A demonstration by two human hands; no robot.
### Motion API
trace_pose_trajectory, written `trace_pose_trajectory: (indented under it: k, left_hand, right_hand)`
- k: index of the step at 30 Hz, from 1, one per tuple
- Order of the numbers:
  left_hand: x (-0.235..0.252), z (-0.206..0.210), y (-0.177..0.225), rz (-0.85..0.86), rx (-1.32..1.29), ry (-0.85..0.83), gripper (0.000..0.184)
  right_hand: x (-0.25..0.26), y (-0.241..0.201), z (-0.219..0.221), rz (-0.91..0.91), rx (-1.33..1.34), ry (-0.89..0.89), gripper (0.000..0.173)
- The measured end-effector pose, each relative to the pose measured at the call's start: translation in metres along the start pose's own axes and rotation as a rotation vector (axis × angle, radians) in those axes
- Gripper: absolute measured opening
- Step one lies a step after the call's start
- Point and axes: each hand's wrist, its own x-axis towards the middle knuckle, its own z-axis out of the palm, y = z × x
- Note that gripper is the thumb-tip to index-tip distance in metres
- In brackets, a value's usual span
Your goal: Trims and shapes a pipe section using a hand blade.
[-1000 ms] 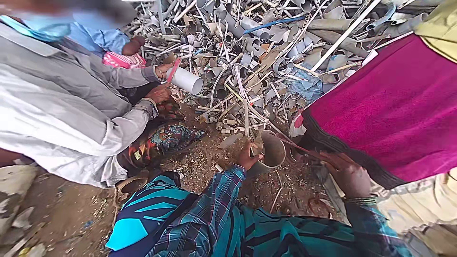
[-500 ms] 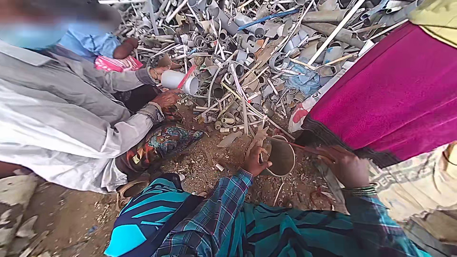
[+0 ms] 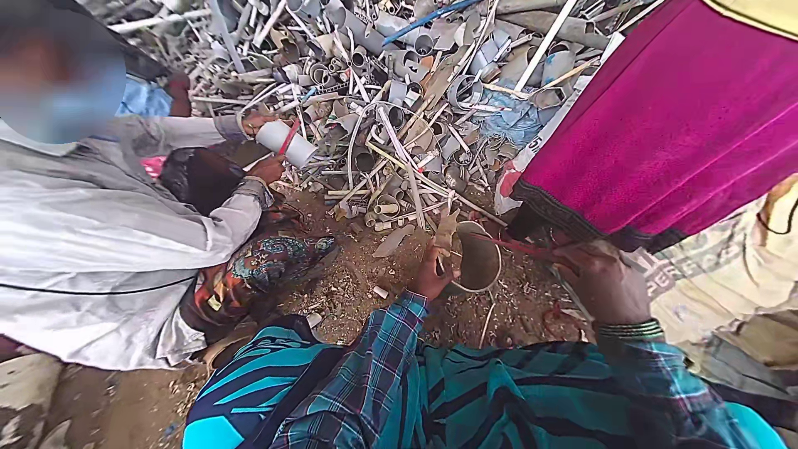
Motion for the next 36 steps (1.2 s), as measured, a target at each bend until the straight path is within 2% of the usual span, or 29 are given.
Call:
trace_pose_trajectory:
  k: [3,8,11,13,15,17,19,21,23,27,31,33,36]
  left_hand:
    - [-0.002,0.006,0.000,0.032,0.021,-0.014,0.050]
    - [0.000,0.001,0.002,-0.011,0.003,-0.003,0.049]
    - [-0.003,0.007,0.003,0.013,0.040,-0.018,0.048]
    - [-0.004,0.009,0.002,0.035,0.034,-0.020,0.048]
    - [-0.003,0.008,0.001,0.047,0.007,0.003,0.048]
    - [-0.003,0.005,0.003,0.023,-0.005,0.013,0.047]
    - [-0.003,0.004,0.002,0.005,0.005,0.009,0.046]
    - [-0.003,0.005,0.002,0.013,0.000,0.011,0.047]
    - [-0.003,0.008,0.001,0.026,-0.003,0.010,0.048]
    - [-0.003,0.008,0.003,0.008,0.009,-0.002,0.049]
    - [-0.004,0.004,-0.001,0.002,-0.027,0.040,0.053]
    - [-0.003,0.002,-0.001,-0.013,-0.025,0.043,0.052]
    - [0.000,-0.004,-0.001,-0.031,-0.001,0.047,0.055]
  right_hand:
    - [0.001,-0.020,0.016,0.032,-0.007,-0.059,0.021]
    - [0.002,-0.003,-0.011,0.062,0.019,-0.003,0.018]
    - [0.005,-0.020,0.009,0.069,0.058,-0.142,0.023]
    - [0.012,-0.016,0.013,0.103,0.187,-0.183,0.026]
    - [0.017,0.004,0.009,0.134,0.381,-0.063,0.035]
    - [0.018,0.018,0.000,0.243,0.549,0.046,0.048]
    - [0.017,0.017,-0.002,0.341,0.805,0.157,0.054]
    - [0.017,0.009,0.004,0.357,1.022,0.245,0.055]
    - [0.018,0.000,0.008,0.318,1.128,0.315,0.058]
    - [0.020,-0.002,-0.006,0.235,1.101,0.448,0.064]
    - [0.023,0.005,-0.019,0.193,1.077,0.494,0.031]
    - [0.022,0.005,-0.018,0.016,0.935,0.467,0.024]
    - [0.017,-0.009,-0.023,-0.308,0.707,0.427,0.031]
